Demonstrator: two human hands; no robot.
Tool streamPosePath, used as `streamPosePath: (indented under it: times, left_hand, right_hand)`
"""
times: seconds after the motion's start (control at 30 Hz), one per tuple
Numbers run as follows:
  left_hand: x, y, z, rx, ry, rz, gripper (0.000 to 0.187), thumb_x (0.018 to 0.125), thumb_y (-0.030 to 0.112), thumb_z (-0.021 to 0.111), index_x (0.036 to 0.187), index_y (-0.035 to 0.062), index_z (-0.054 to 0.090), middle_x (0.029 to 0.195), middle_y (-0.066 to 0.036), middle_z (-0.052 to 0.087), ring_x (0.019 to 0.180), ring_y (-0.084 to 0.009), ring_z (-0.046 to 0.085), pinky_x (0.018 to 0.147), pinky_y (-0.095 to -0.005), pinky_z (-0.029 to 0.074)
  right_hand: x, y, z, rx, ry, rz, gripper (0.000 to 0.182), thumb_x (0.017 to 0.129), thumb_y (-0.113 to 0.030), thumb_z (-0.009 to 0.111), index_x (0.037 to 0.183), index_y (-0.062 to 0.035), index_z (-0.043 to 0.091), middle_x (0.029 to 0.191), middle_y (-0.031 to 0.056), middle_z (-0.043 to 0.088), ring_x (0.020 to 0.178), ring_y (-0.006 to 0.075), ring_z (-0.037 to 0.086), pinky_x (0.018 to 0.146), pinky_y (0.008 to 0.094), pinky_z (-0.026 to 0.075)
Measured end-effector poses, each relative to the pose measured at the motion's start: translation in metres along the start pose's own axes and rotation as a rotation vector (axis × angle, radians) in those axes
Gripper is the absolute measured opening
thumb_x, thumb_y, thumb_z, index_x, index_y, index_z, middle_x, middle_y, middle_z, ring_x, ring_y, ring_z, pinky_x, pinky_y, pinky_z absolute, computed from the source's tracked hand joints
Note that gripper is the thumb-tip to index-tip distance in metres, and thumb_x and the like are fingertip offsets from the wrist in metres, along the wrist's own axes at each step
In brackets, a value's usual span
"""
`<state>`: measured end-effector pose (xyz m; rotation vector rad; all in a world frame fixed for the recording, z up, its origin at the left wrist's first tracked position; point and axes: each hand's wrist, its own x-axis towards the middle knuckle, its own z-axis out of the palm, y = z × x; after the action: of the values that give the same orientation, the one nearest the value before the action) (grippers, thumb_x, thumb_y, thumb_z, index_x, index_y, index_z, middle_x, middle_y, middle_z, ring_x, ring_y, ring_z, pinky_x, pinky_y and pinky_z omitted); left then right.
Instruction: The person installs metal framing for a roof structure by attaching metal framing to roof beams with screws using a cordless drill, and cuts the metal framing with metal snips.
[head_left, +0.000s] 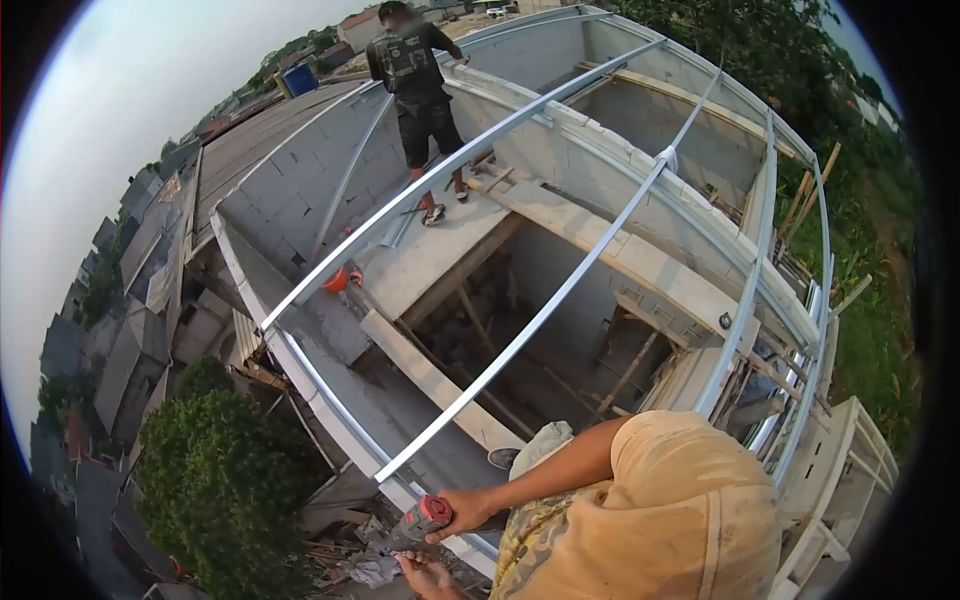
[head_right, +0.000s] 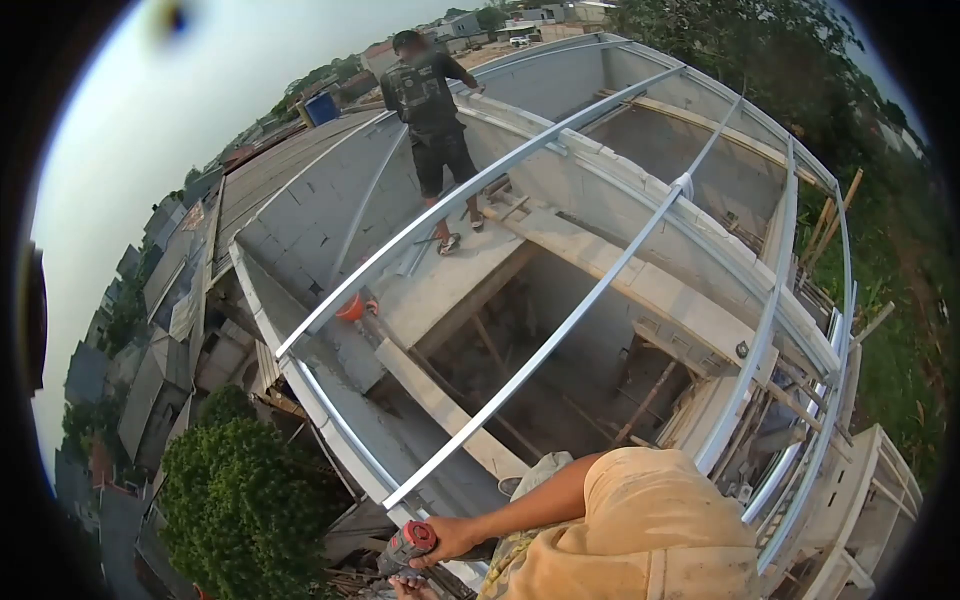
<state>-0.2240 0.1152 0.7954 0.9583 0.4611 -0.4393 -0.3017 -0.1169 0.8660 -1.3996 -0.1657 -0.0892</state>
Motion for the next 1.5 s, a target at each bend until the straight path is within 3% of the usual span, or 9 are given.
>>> streamPosePath:
  times: [0.3,0.47,0.57,0.77,1.1,1.3,1.37,1.5]
  left_hand:
    - [-0.003,0.002,0.005,0.061,-0.025,0.030,0.031,0.094,0.016,0.051,0.118,-0.0035,0.053,0.104,-0.010,0.059,0.085,-0.0188,0.059,0.078,-0.0303,0.051]
    - [-0.007,0.005,0.009,0.116,-0.054,0.046,0.031,0.094,0.016,0.052,0.118,-0.0038,0.054,0.103,-0.009,0.060,0.083,-0.0179,0.059,0.077,-0.0295,0.051]
    - [-0.009,0.010,0.010,0.158,-0.071,0.074,0.030,0.095,0.016,0.052,0.117,-0.0040,0.055,0.102,-0.009,0.060,0.083,-0.0174,0.059,0.076,-0.0291,0.051]
    - [-0.012,0.021,0.006,0.237,-0.107,0.110,0.030,0.095,0.017,0.053,0.116,-0.0043,0.056,0.100,-0.009,0.061,0.082,-0.0164,0.058,0.076,-0.0282,0.051]
    - [-0.020,0.033,-0.003,0.306,-0.146,0.158,0.029,0.096,0.018,0.055,0.115,-0.0049,0.058,0.097,-0.008,0.062,0.079,-0.0147,0.058,0.074,-0.0268,0.051]
    - [-0.027,0.038,-0.014,0.327,-0.154,0.181,0.029,0.097,0.019,0.056,0.114,-0.0052,0.059,0.096,-0.008,0.062,0.078,-0.0137,0.058,0.073,-0.0259,0.051]
    - [-0.029,0.039,-0.015,0.338,-0.155,0.194,0.029,0.097,0.019,0.057,0.113,-0.0053,0.060,0.095,-0.007,0.062,0.078,-0.0134,0.058,0.073,-0.0256,0.051]
    - [-0.032,0.043,-0.018,0.360,-0.162,0.211,0.029,0.098,0.020,0.057,0.113,-0.0056,0.061,0.094,-0.007,0.063,0.077,-0.0127,0.057,0.073,-0.0250,0.051]
  right_hand:
    - [0.003,0.008,0.000,0.000,-0.102,-0.012,0.048,0.087,-0.039,0.078,0.111,0.0000,0.066,0.095,0.0054,0.071,0.084,0.0097,0.057,0.080,0.0287,0.049]
    - [0.006,0.025,0.002,0.006,-0.132,-0.139,0.041,0.083,-0.026,0.083,0.109,0.0001,0.066,0.094,0.0050,0.071,0.083,0.0087,0.057,0.077,0.0291,0.049]
    - [0.002,-0.001,-0.005,0.002,-0.175,-0.119,0.038,0.082,-0.022,0.083,0.108,-0.0001,0.066,0.095,0.0046,0.072,0.084,0.0082,0.058,0.078,0.0291,0.049]
    - [-0.001,0.010,0.001,0.083,-0.100,-0.189,0.036,0.083,-0.021,0.082,0.108,-0.0007,0.066,0.095,0.0053,0.071,0.084,0.0079,0.058,0.078,0.0289,0.049]
    - [-0.002,0.004,0.005,0.077,-0.185,-0.061,0.037,0.083,-0.018,0.081,0.111,0.0000,0.065,0.099,0.0036,0.071,0.090,0.0085,0.059,0.085,0.0294,0.049]
    - [-0.001,0.010,0.011,0.180,-0.181,-0.101,0.038,0.084,-0.016,0.080,0.114,-0.0002,0.064,0.099,0.0030,0.071,0.088,0.0088,0.061,0.080,0.0278,0.050]
    - [-0.002,0.007,0.012,0.359,-0.199,-0.011,0.036,0.084,-0.014,0.080,0.113,-0.0007,0.064,0.098,0.0040,0.070,0.087,0.0090,0.062,0.078,0.0275,0.051]
    - [-0.002,0.015,0.010,0.392,-0.264,0.063,0.033,0.084,-0.013,0.079,0.112,-0.0013,0.064,0.097,0.0042,0.070,0.086,0.0098,0.063,0.077,0.0276,0.052]
